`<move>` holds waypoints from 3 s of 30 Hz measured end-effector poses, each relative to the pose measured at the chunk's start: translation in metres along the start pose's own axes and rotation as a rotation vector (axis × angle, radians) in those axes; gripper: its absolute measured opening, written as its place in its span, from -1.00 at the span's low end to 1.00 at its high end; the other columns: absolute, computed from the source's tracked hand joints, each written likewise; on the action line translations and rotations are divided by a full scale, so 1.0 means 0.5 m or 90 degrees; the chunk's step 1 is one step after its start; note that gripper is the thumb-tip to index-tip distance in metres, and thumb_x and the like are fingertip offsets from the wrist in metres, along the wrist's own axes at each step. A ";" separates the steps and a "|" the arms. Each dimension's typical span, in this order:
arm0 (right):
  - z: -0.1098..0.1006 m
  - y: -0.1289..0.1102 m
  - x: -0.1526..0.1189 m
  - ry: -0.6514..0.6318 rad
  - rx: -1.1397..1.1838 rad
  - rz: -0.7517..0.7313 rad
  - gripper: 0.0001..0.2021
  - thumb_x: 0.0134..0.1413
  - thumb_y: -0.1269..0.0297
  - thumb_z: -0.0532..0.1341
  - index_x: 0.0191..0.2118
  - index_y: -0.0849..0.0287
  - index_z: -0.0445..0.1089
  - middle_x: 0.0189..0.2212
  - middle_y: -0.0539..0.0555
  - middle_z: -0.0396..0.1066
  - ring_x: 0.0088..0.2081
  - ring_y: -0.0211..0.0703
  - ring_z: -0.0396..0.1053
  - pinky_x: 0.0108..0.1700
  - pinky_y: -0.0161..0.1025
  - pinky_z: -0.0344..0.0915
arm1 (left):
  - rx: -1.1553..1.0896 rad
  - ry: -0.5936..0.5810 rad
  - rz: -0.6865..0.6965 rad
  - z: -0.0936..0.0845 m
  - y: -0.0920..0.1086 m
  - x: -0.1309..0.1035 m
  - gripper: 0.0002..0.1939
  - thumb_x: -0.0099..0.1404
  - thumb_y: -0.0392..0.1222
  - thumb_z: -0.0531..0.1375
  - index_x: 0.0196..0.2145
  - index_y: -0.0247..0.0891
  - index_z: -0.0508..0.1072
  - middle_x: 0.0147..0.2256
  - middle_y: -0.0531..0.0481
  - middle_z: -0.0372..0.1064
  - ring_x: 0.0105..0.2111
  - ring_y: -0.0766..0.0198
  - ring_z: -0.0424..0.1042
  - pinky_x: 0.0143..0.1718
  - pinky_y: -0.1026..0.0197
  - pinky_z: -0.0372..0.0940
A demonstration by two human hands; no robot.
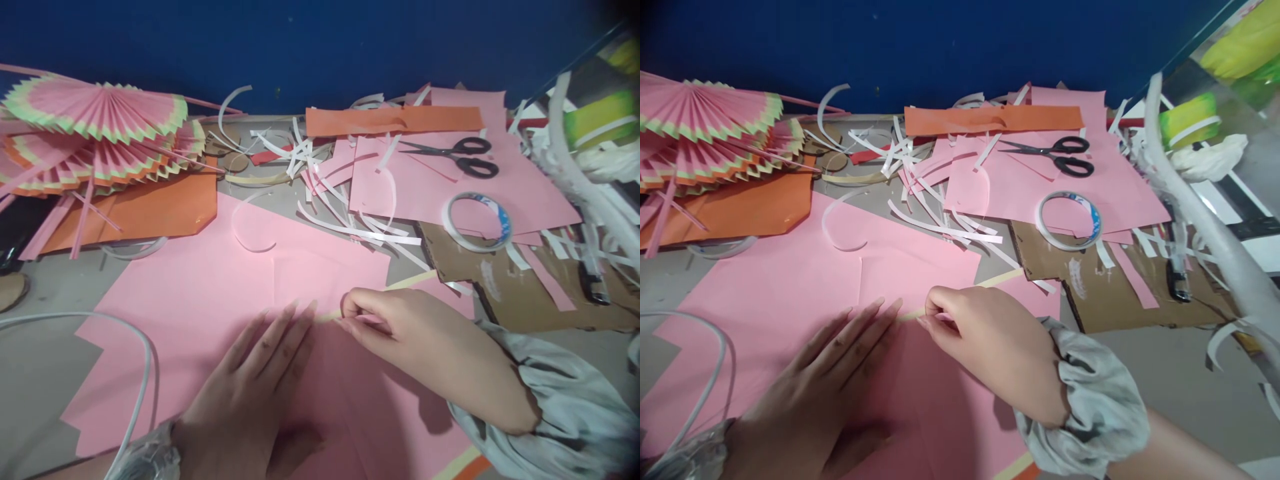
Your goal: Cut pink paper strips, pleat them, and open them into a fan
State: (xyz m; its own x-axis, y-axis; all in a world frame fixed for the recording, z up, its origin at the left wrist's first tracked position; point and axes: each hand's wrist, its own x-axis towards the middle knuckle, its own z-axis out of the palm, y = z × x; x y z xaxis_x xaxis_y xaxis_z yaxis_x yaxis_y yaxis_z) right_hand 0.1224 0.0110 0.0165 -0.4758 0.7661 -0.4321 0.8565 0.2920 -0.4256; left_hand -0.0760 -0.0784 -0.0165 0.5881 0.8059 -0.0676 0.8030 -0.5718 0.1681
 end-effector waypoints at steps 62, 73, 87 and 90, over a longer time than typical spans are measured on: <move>0.030 -0.028 -0.021 0.154 -0.304 -0.042 -0.82 0.12 0.37 -0.04 -0.49 0.11 0.14 -0.65 -0.05 0.23 -0.61 -0.20 0.18 -0.54 -0.23 -0.23 | -0.009 -0.034 0.053 -0.018 -0.015 0.029 -0.17 0.21 0.26 -0.11 0.24 -0.38 -0.14 0.26 -0.08 -0.27 0.24 -0.02 -0.34 0.19 -0.06 -0.46; 0.034 -0.041 -0.024 0.176 -0.380 -0.078 -0.83 -0.01 0.54 0.03 -0.50 0.16 0.23 -0.62 0.02 0.23 -0.62 -0.14 0.24 -0.59 -0.24 -0.18 | -0.016 -0.054 0.034 -0.020 -0.011 0.028 -0.19 0.22 0.25 -0.12 0.25 -0.36 -0.15 0.27 -0.05 -0.33 0.24 0.00 -0.35 0.19 -0.04 -0.42; 0.030 -0.042 -0.031 0.175 -0.298 -0.029 -0.80 0.13 0.39 -0.05 -0.47 0.17 0.22 -0.60 0.07 0.31 -0.55 -0.15 0.27 -0.52 -0.20 -0.11 | -0.024 -0.037 0.024 -0.018 -0.007 0.027 -0.20 0.23 0.26 -0.14 0.24 -0.36 -0.13 0.26 -0.08 -0.23 0.23 -0.07 -0.29 0.19 -0.10 -0.35; 0.033 -0.041 -0.028 0.201 -0.293 -0.042 -0.83 0.10 0.37 -0.03 -0.46 0.15 0.22 -0.59 0.03 0.31 -0.53 -0.15 0.28 -0.50 -0.20 -0.12 | -0.025 -0.040 0.020 -0.016 -0.008 0.026 -0.20 0.23 0.26 -0.15 0.24 -0.36 -0.13 0.26 -0.07 -0.26 0.23 -0.07 -0.29 0.18 -0.10 -0.33</move>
State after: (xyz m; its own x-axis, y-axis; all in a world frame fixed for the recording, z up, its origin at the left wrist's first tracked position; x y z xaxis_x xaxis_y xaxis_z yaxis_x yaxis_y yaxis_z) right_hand 0.1082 -0.0151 0.0180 -0.5093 0.8510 -0.1278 0.8593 0.5109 -0.0227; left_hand -0.0724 -0.0644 -0.0100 0.6190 0.7756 -0.1238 0.7803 -0.5894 0.2093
